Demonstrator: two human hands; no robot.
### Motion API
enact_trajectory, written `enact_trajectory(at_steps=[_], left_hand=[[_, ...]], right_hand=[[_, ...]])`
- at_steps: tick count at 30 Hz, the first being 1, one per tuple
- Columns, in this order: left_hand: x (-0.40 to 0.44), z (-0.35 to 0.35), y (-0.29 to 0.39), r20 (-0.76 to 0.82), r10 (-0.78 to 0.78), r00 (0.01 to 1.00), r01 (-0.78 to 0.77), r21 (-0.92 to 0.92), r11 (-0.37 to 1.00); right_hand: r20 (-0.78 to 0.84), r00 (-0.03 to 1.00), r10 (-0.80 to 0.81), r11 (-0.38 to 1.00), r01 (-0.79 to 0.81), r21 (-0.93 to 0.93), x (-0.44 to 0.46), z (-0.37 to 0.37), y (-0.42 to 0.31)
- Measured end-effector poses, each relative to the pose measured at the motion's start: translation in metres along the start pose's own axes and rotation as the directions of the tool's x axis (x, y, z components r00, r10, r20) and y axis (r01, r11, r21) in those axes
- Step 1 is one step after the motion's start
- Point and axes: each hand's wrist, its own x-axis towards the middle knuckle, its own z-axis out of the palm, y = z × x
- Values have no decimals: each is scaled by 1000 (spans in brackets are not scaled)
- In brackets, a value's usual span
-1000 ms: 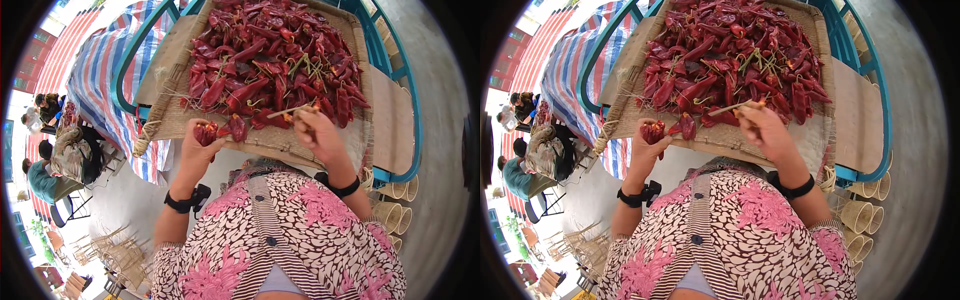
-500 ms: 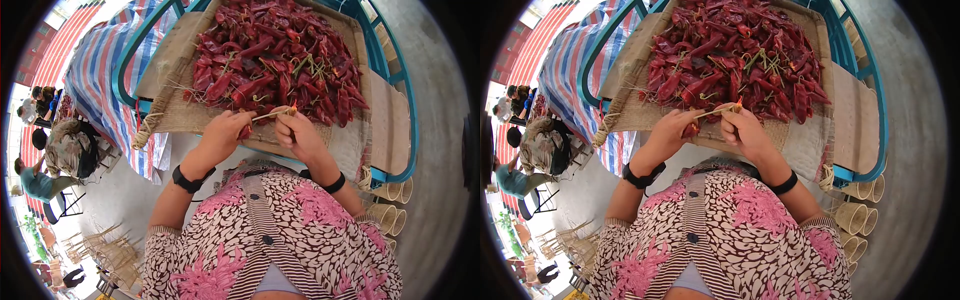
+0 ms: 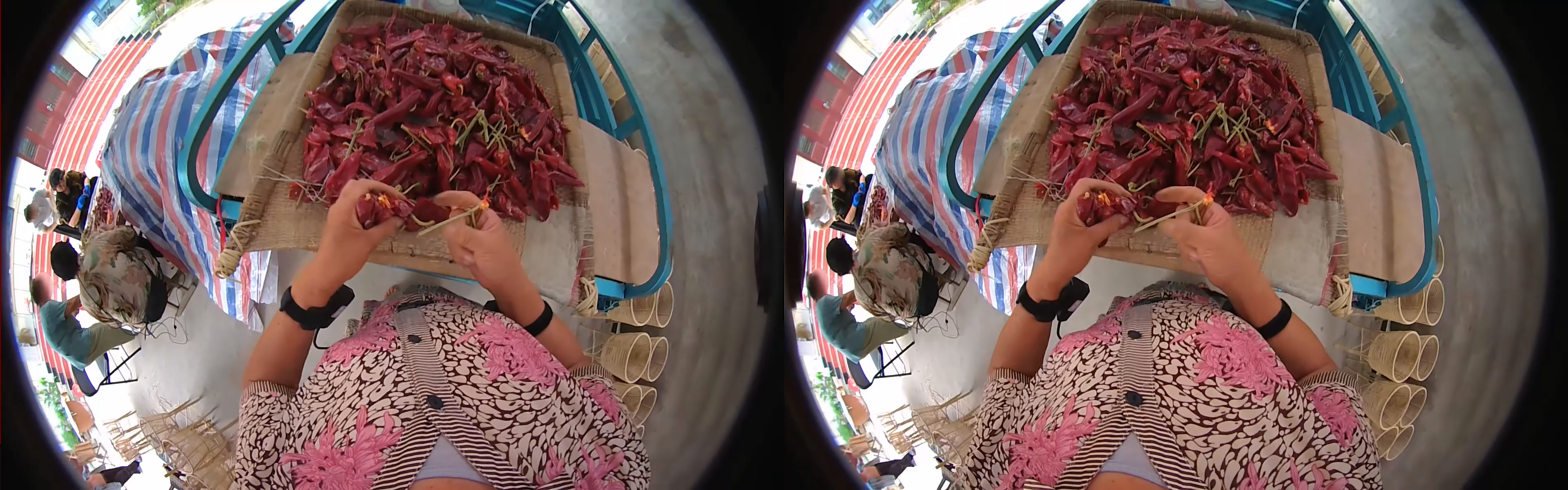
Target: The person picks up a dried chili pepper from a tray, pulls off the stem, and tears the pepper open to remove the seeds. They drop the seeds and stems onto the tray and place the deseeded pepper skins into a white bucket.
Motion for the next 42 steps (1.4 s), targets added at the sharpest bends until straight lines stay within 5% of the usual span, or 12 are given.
enact_trajectory(at_steps=[3,10,13,16,22,25,27,29,35,38,41,42], left_hand=[[2,10,11,29,-107,994,109,-112,988],[-2,15,40,63,-382,922,374,-393,840],[-2,19,34,98,-344,934,354,-383,853],[3,25,37,129,-342,931,364,-385,848],[4,31,30,171,-387,906,416,-531,739],[5,37,37,147,-382,913,388,-606,695],[8,38,34,141,-369,919,374,-612,697],[10,35,33,168,-329,929,362,-600,714],[11,26,14,340,-242,909,414,-669,617],[9,28,11,322,-224,920,391,-708,588],[7,27,4,323,-187,928,367,-701,612],[8,26,5,327,-170,930,358,-693,625]], right_hand=[[-26,993,-116,927,99,-361,6,13,-5],[-65,911,-407,782,311,-540,15,18,-1],[159,754,-637,335,456,-824,17,13,-10],[202,731,-652,217,435,-874,18,5,-12],[335,640,-692,81,530,-844,20,4,-13],[129,715,-687,312,450,-837,26,9,-8],[-126,914,-385,824,278,-494,20,9,-8],[-175,984,-39,999,41,9,16,15,-15],[153,937,313,665,-331,669,14,6,-15],[140,918,372,518,-330,789,14,6,-7],[157,921,356,508,-331,795,15,7,-2],[62,944,324,635,-266,726,13,10,-5]])
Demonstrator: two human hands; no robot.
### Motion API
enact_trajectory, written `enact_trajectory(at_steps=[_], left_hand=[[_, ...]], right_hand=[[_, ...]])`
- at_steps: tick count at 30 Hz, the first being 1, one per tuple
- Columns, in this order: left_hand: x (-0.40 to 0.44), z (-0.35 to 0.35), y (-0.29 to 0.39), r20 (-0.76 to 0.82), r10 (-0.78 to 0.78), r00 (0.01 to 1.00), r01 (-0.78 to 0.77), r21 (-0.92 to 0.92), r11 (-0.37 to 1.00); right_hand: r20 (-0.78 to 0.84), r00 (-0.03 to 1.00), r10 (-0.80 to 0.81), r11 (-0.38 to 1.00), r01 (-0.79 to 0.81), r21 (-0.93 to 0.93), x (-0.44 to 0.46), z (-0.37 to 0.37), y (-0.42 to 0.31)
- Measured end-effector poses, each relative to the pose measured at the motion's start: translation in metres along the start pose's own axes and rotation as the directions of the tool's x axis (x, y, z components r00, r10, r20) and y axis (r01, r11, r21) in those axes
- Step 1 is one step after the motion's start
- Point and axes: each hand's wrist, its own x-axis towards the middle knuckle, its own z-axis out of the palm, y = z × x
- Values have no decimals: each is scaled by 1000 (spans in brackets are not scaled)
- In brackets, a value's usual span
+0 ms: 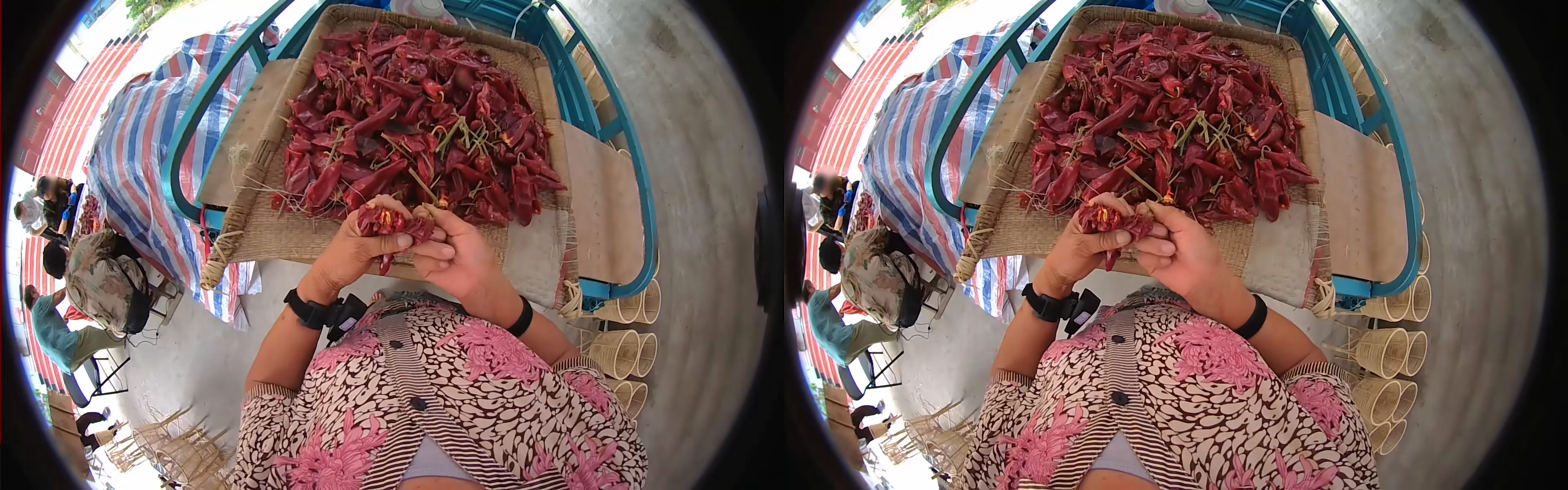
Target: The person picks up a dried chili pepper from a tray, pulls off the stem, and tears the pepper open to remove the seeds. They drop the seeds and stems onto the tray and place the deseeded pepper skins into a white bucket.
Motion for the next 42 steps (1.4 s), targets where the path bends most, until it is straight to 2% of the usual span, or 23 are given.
enact_trajectory(at_steps=[2,5,7,9,11,12,14,15,16,17,19,20,24,33,42], left_hand=[[-4,-1,11,-46,-118,992,121,77,990],[-9,8,34,-138,-234,962,260,214,941],[-9,11,34,-161,-177,971,216,265,940],[-9,17,24,-162,-40,986,79,243,967],[-11,21,17,-207,21,978,18,184,983],[-10,20,14,-233,6,973,26,136,990],[-8,16,6,-271,-44,962,54,29,998],[-5,14,4,-283,-79,956,74,-28,997],[-5,10,5,-206,-144,968,121,-118,986],[-7,6,9,-123,-202,972,174,-206,963],[-5,2,9,-8,-247,969,231,-324,917],[-6,1,8,19,-249,968,239,-364,900],[-8,-10,-2,139,-262,955,296,-425,855],[3,-2,-24,270,-182,946,298,-494,817],[10,41,-44,212,-133,968,229,-532,815]], right_hand=[[-40,979,-200,951,184,-250,-6,11,5],[114,903,-415,664,386,-641,-5,8,6],[198,827,-526,465,475,-747,-4,11,16],[302,726,-617,226,532,-816,-2,14,23],[316,689,-652,171,540,-824,1,15,26],[271,699,-662,228,532,-815,2,15,26],[105,755,-647,462,498,-734,1,17,27],[25,805,-593,629,483,-609,2,18,26],[-29,856,-515,774,451,-444,3,18,25],[-43,901,-432,871,405,-279,2,16,24],[83,965,-248,966,253,-48,5,6,23],[160,973,-164,986,156,62,6,3,24],[88,982,-168,976,153,152,-1,7,35],[177,961,-214,951,164,262,-16,2,31],[278,950,-141,962,65,266,-39,-17,0]])
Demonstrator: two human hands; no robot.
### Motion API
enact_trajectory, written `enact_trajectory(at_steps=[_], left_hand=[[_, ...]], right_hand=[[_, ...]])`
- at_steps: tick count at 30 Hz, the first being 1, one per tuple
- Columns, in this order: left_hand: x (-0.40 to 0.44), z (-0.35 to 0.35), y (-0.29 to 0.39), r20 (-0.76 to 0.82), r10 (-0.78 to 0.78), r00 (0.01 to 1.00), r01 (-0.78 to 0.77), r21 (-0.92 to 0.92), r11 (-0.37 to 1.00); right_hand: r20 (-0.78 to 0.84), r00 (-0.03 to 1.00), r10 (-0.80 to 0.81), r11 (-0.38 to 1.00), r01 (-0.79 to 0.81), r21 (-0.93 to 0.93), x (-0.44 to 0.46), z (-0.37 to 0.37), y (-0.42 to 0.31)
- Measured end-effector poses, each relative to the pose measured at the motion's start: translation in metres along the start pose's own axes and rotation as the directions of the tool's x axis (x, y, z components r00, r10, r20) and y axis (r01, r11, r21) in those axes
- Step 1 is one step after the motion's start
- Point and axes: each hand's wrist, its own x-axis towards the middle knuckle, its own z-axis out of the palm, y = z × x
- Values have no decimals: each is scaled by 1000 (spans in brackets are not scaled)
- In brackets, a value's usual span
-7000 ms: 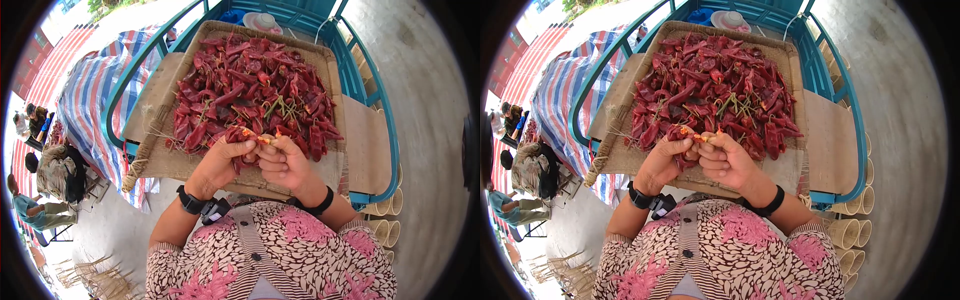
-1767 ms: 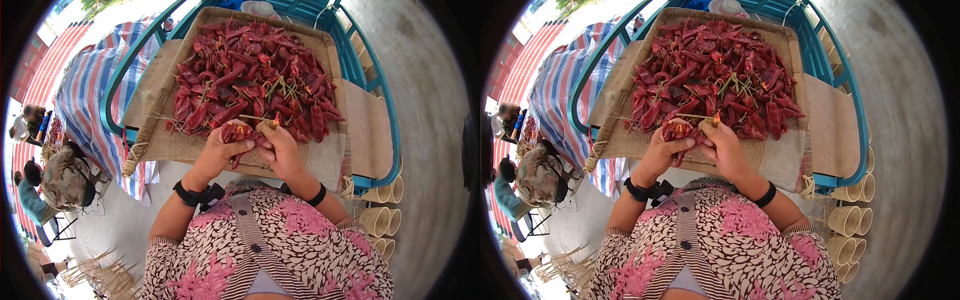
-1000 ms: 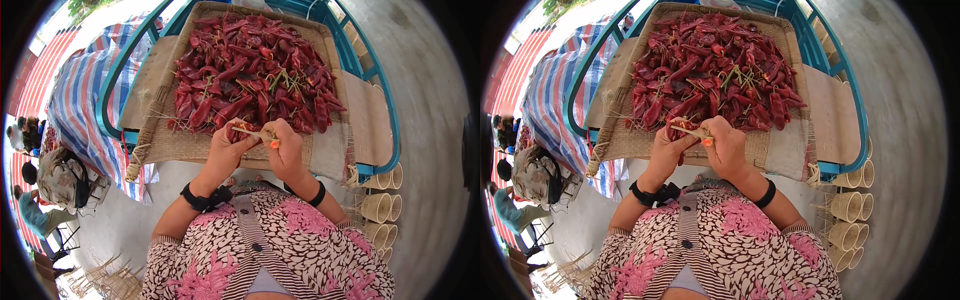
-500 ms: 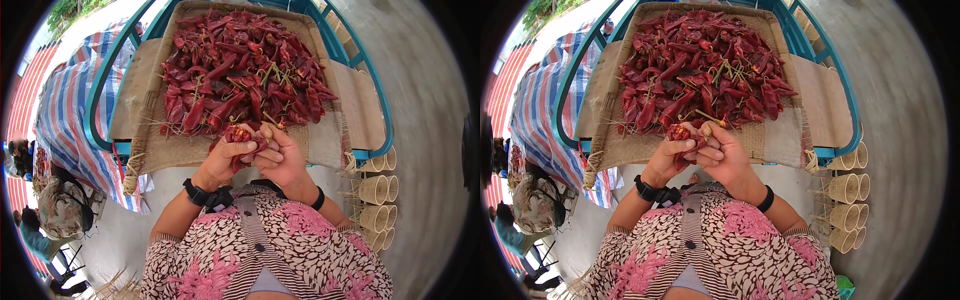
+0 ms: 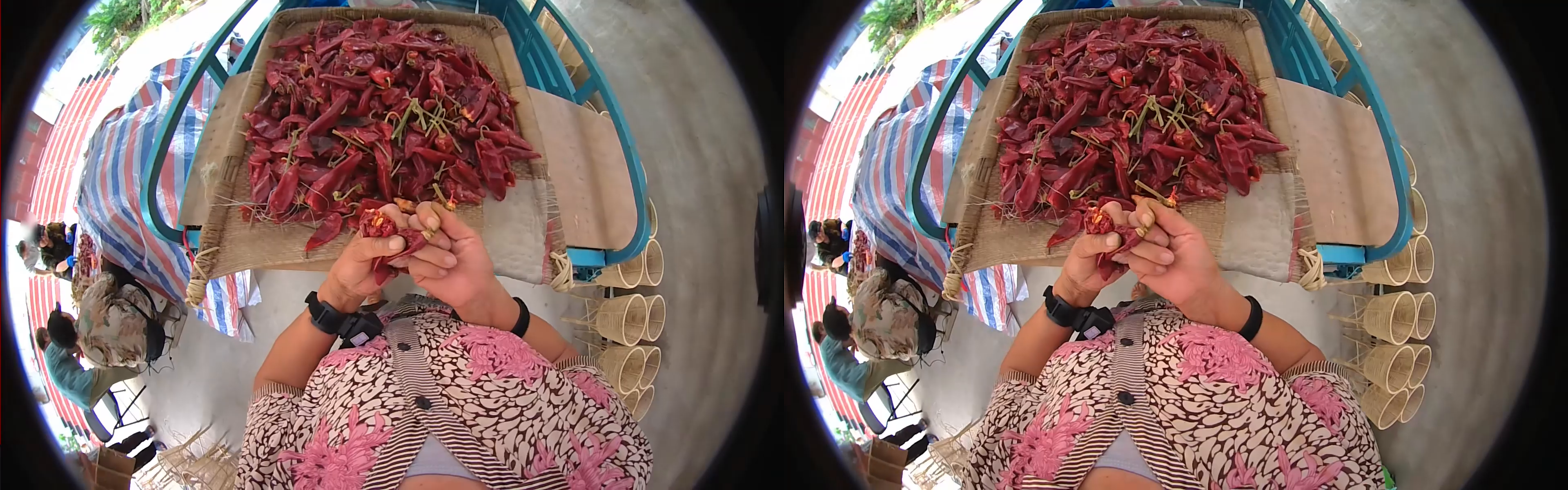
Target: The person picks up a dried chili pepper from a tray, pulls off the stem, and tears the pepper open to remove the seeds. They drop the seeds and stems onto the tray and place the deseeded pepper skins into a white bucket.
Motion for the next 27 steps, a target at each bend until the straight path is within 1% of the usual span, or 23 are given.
enact_trajectory(at_steps=[3,4,5,6,7,8,9,11,12,14,16,17,18,19,21,22,23,26,27], left_hand=[[7,-8,-15,29,20,999,-16,-116,993],[6,-6,-15,-68,27,997,-18,123,992],[4,-3,-13,-162,59,985,2,353,936],[3,4,-10,-250,112,962,49,559,828],[3,15,-9,-285,148,947,60,610,790],[4,25,-8,-320,183,929,79,657,749],[7,34,-13,-330,246,911,39,664,747],[11,39,-28,-371,351,859,18,709,705],[14,42,-34,-390,402,828,13,731,682],[15,45,-45,-403,456,794,54,792,608],[17,51,-53,-409,496,766,80,826,558],[18,50,-59,-373,514,772,49,842,538],[20,54,-63,-336,530,779,17,856,517],[21,61,-64,-369,506,779,19,822,569],[16,67,-59,-439,355,825,31,664,747],[14,67,-56,-458,273,846,46,572,819],[12,66,-55,-439,226,869,40,519,854],[6,61,-56,-369,109,923,25,341,940],[4,59,-56,-338,82,937,17,280,960]], right_hand=[[-38,998,59,998,-61,-35,-3,-3,-19],[-120,991,-63,957,26,-290,-7,-1,-25],[-159,967,-200,842,86,-533,-12,4,-30],[-156,928,-338,663,117,-739,-15,8,-38],[-77,927,-367,359,65,-931,-21,12,-46],[122,911,-394,112,179,-977,-21,6,-48],[321,872,-369,-139,290,-947,-18,-3,-52],[512,822,-250,-355,414,-838,-16,-11,-56],[515,831,-209,-330,436,-837,-15,-12,-55],[424,883,-200,-191,389,-901,-18,-9,-57],[212,953,-218,46,227,-973,-24,-1,-56],[51,971,-235,340,131,-931,-24,-1,-59],[-113,972,-204,603,34,-797,-22,-1,-65],[-263,956,-131,812,-49,-582,-22,-2,-71],[-215,974,78,903,-161,-398,-23,-10,-77],[-171,969,176,927,-221,-303,-23,-13,-79],[-142,957,254,931,-282,-233,-24,-14,-80],[-51,920,389,913,-393,-108,-25,-23,-78],[-56,909,413,906,-417,-75,-26,-22,-77]])
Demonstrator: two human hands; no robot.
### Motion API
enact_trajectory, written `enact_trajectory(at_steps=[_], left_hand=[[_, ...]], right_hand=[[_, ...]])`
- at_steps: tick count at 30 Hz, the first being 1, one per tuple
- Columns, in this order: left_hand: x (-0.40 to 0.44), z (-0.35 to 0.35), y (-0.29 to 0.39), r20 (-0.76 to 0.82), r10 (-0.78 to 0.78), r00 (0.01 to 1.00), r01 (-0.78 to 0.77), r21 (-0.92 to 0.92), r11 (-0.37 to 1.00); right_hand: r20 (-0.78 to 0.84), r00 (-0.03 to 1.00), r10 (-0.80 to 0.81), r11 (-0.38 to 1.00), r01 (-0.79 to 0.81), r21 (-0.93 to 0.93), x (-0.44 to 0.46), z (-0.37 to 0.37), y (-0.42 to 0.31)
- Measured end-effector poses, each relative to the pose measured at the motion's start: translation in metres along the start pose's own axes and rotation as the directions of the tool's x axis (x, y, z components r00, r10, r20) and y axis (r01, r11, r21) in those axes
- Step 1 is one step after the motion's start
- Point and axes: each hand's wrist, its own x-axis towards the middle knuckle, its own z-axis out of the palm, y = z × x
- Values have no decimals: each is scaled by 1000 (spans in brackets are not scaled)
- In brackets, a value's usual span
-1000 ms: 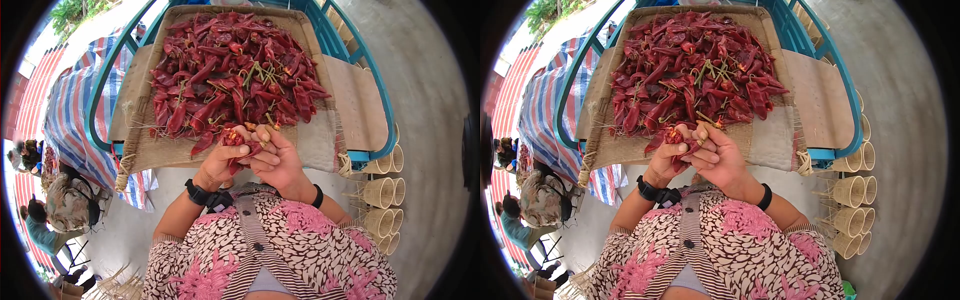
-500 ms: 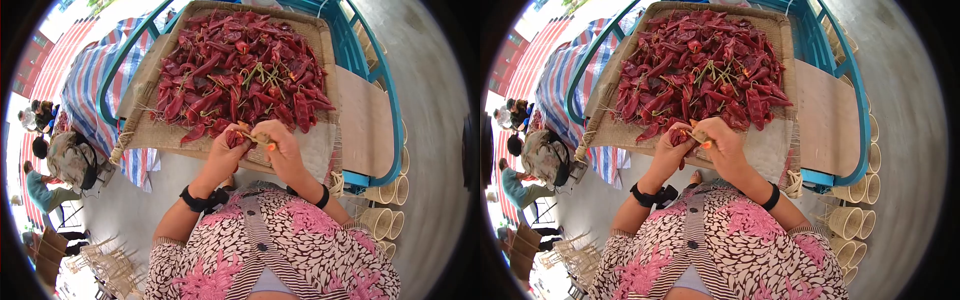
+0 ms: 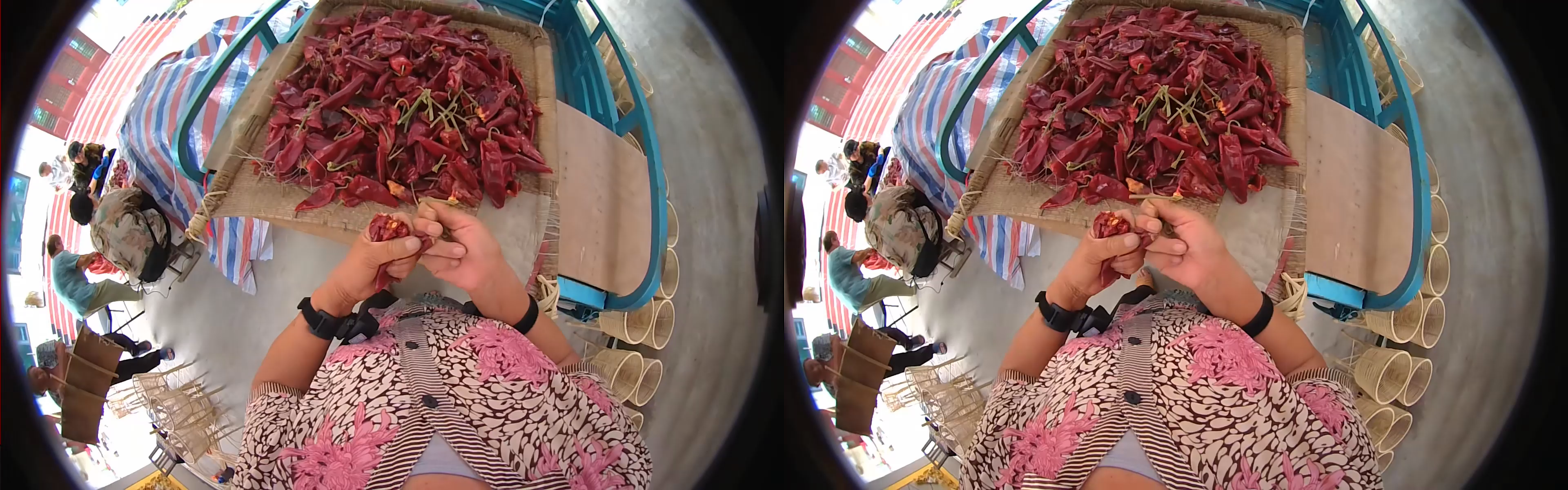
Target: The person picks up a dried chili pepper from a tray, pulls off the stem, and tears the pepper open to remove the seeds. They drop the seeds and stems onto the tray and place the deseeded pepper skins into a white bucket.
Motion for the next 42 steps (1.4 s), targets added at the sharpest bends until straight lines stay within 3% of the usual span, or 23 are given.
enact_trajectory(at_steps=[2,5,7,8,12,15,18,21,24,27,28,29,31,34,37,38,42], left_hand=[[-3,-13,-6,103,-3,995,17,-135,991],[-10,-32,-16,301,19,953,69,-281,957],[-17,-27,-13,438,23,899,117,-290,950],[-20,-25,-8,449,51,892,70,-248,966],[-29,-53,17,355,173,919,-116,-177,977],[-40,-74,28,373,181,910,-118,-185,976],[-45,-88,31,369,234,900,-158,-224,962],[-49,-94,42,266,243,933,-231,-76,970],[-56,-95,62,-25,126,992,-116,236,965],[-48,-91,97,-308,283,908,-53,586,809],[-30,-104,97,-195,524,829,-215,754,621],[-14,-114,102,-114,587,802,-218,858,465],[11,-123,114,74,663,745,-196,974,111],[40,-126,111,262,658,706,-53,946,-320],[49,-130,106,292,600,745,-22,909,-415],[50,-132,105,348,614,709,-44,890,-453],[41,-120,115,83,823,562,-125,992,-14]], right_hand=[[-6,998,59,997,-59,59,1,3,4],[175,984,22,924,-87,373,6,-9,7],[102,991,-87,940,48,339,9,-12,1],[71,987,-144,942,115,316,11,-12,-1],[135,967,-215,972,199,124,12,-1,6],[-32,960,-279,960,279,14,11,10,21],[-90,951,-294,955,289,-68,17,6,30],[33,949,-315,945,316,-78,24,-8,37],[48,929,-368,901,369,-230,24,-8,37],[-100,851,-515,823,460,-333,21,7,47],[-131,849,-511,834,453,-316,20,5,48],[-162,848,-504,844,445,-299,20,0,48],[-192,852,-488,857,425,-291,18,-4,49],[-206,850,-484,851,404,-335,16,-2,54],[-194,849,-491,829,387,-403,14,2,54],[-195,844,-499,822,389,-417,13,2,54],[-233,818,-526,794,374,-480,8,3,52]])
